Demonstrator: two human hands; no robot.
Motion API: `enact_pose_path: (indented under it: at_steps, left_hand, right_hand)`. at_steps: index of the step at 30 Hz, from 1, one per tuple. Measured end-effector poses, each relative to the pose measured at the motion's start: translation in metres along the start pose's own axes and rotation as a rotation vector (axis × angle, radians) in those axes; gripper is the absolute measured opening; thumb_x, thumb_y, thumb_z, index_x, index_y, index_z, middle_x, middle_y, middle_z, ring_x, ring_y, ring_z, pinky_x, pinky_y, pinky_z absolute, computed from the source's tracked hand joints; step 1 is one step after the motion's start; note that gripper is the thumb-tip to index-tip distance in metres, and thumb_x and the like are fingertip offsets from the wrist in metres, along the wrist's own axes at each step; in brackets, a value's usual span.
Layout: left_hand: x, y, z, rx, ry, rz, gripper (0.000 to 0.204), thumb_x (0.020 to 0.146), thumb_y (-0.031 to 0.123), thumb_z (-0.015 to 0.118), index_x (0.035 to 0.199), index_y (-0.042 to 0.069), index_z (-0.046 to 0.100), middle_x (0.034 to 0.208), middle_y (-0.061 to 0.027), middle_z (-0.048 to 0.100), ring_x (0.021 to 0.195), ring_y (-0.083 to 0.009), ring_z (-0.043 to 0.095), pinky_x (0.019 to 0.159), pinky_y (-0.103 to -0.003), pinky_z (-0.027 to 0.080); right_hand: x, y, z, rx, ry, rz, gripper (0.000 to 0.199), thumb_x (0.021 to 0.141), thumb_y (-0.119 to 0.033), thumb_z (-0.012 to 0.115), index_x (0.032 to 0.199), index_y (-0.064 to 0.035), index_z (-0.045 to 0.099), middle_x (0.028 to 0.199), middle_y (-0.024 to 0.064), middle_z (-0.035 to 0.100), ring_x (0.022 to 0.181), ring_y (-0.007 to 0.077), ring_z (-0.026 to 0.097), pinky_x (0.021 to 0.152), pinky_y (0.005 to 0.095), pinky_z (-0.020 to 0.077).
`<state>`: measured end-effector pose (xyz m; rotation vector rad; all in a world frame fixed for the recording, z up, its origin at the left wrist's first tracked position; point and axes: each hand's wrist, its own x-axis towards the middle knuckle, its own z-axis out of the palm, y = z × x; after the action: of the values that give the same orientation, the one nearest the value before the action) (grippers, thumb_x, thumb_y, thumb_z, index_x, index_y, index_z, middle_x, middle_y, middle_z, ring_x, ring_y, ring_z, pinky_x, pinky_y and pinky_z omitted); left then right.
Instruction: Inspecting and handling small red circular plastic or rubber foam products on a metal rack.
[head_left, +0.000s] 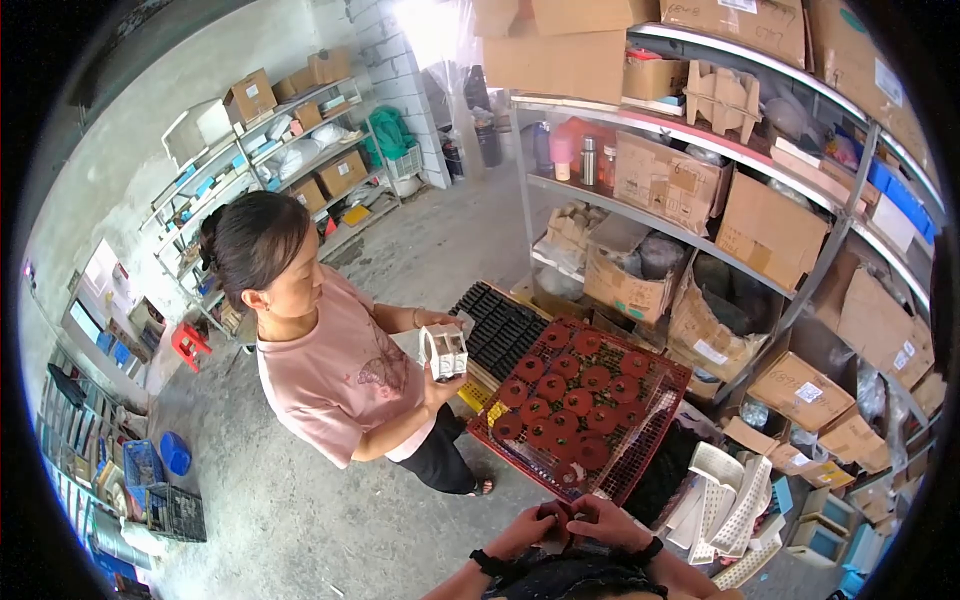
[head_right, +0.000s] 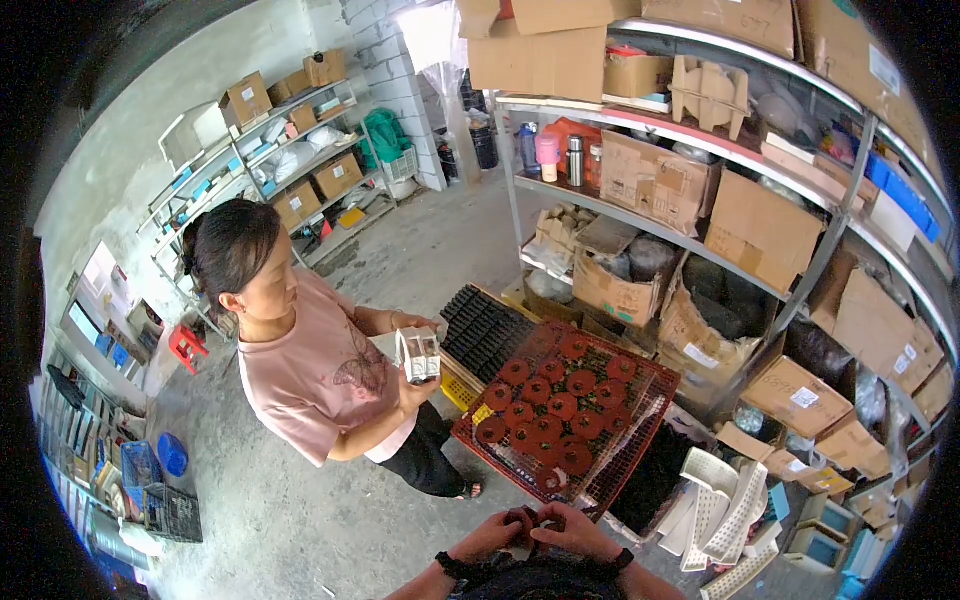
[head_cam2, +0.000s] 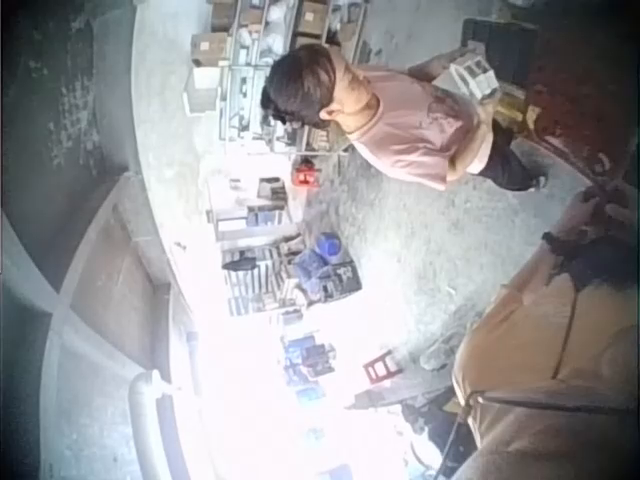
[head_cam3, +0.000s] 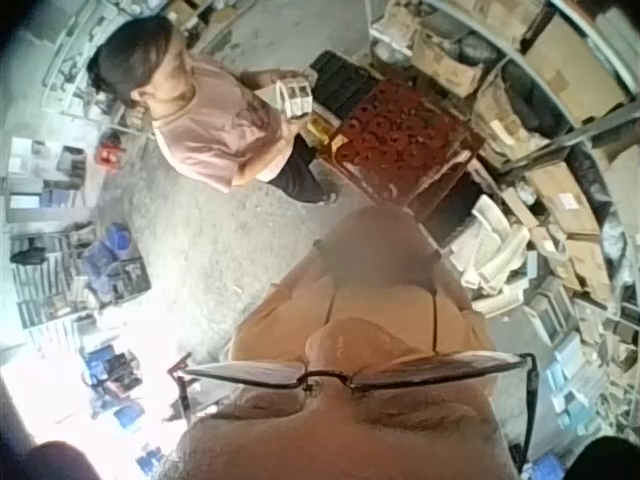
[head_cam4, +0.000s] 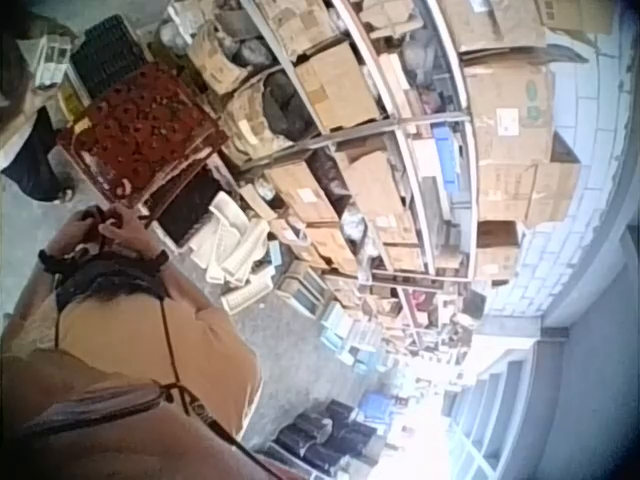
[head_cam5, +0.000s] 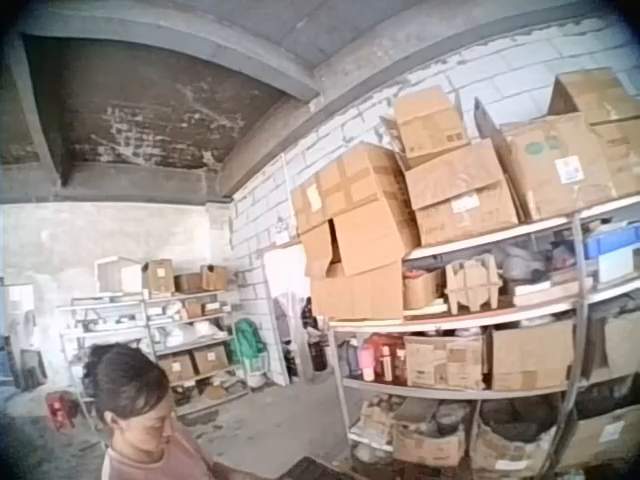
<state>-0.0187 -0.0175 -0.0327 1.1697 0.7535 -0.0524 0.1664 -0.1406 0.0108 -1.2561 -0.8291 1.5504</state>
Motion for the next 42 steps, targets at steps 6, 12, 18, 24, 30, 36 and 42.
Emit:
enact_pose_path:
  at_steps: [6,12,18,24,30,36,42]
  left_hand:
    - [-0.008,0.012,0.008,0.121,0.108,-0.078,0.030,0.095,0.019,0.053,0.119,0.002,0.061,0.101,-0.0040,0.065,0.089,-0.0136,0.059,0.081,-0.030,0.050]
    - [-0.004,0.005,0.009,-0.027,0.020,-0.017,0.023,0.093,0.015,0.051,0.110,0.003,0.062,0.093,-0.0012,0.062,0.082,-0.0118,0.056,0.074,-0.027,0.049]
    - [-0.014,0.023,0.010,-0.037,-0.019,0.043,0.017,0.095,0.014,0.048,0.098,0.004,0.061,0.093,-0.0026,0.062,0.084,-0.0131,0.057,0.077,-0.027,0.048]
    - [0.003,-0.010,-0.001,-0.176,-0.048,0.043,0.021,0.094,0.011,0.050,0.110,0.004,0.062,0.096,-0.0006,0.063,0.084,-0.0106,0.057,0.076,-0.026,0.048]
    - [-0.008,0.004,0.005,-0.240,-0.042,0.115,0.028,0.096,0.016,0.055,0.120,0.002,0.060,0.105,-0.0022,0.065,0.091,-0.0120,0.061,0.080,-0.027,0.050]
    - [-0.018,0.013,-0.001,-0.100,0.062,0.007,0.033,0.098,0.022,0.057,0.122,-0.001,0.057,0.103,-0.0047,0.064,0.089,-0.0111,0.061,0.079,-0.027,0.052]
    - [-0.042,0.049,-0.010,0.049,0.041,0.176,0.036,0.098,0.018,0.059,0.127,-0.003,0.054,0.104,-0.0070,0.065,0.092,-0.0135,0.062,0.082,-0.030,0.053]
  right_hand:
    - [-0.004,0.002,-0.001,-0.119,0.056,0.049,0.045,0.087,-0.023,0.075,0.119,-0.0004,0.053,0.109,0.0051,0.062,0.096,0.0110,0.061,0.085,0.0270,0.0497]
    - [-0.005,0.004,0.000,-0.039,0.035,0.036,0.044,0.088,-0.021,0.074,0.119,0.0004,0.053,0.109,0.0048,0.061,0.098,0.0110,0.060,0.086,0.0274,0.0495]
    - [-0.006,-0.009,0.001,0.020,-0.007,0.088,0.043,0.087,-0.018,0.074,0.119,-0.0003,0.052,0.109,0.0050,0.061,0.098,0.0110,0.060,0.086,0.0284,0.0495]
    - [-0.004,0.000,0.002,-0.027,0.033,-0.001,0.043,0.088,-0.020,0.074,0.120,-0.0010,0.052,0.111,0.0045,0.060,0.099,0.0113,0.058,0.087,0.0274,0.0489]
    - [0.000,0.014,0.007,-0.150,0.140,-0.060,0.052,0.087,-0.037,0.074,0.120,-0.0020,0.054,0.108,0.0055,0.061,0.095,0.0154,0.060,0.084,0.0309,0.0495]
    - [0.008,0.025,0.004,-0.429,0.259,-0.042,0.050,0.086,-0.034,0.075,0.117,0.0000,0.055,0.101,0.0089,0.065,0.095,0.0164,0.061,0.085,0.0324,0.0498]
    - [0.021,0.021,0.015,-0.361,0.291,-0.025,0.056,0.091,-0.041,0.067,0.124,0.0025,0.052,0.113,0.0173,0.064,0.101,0.0245,0.062,0.088,0.0367,0.0495]
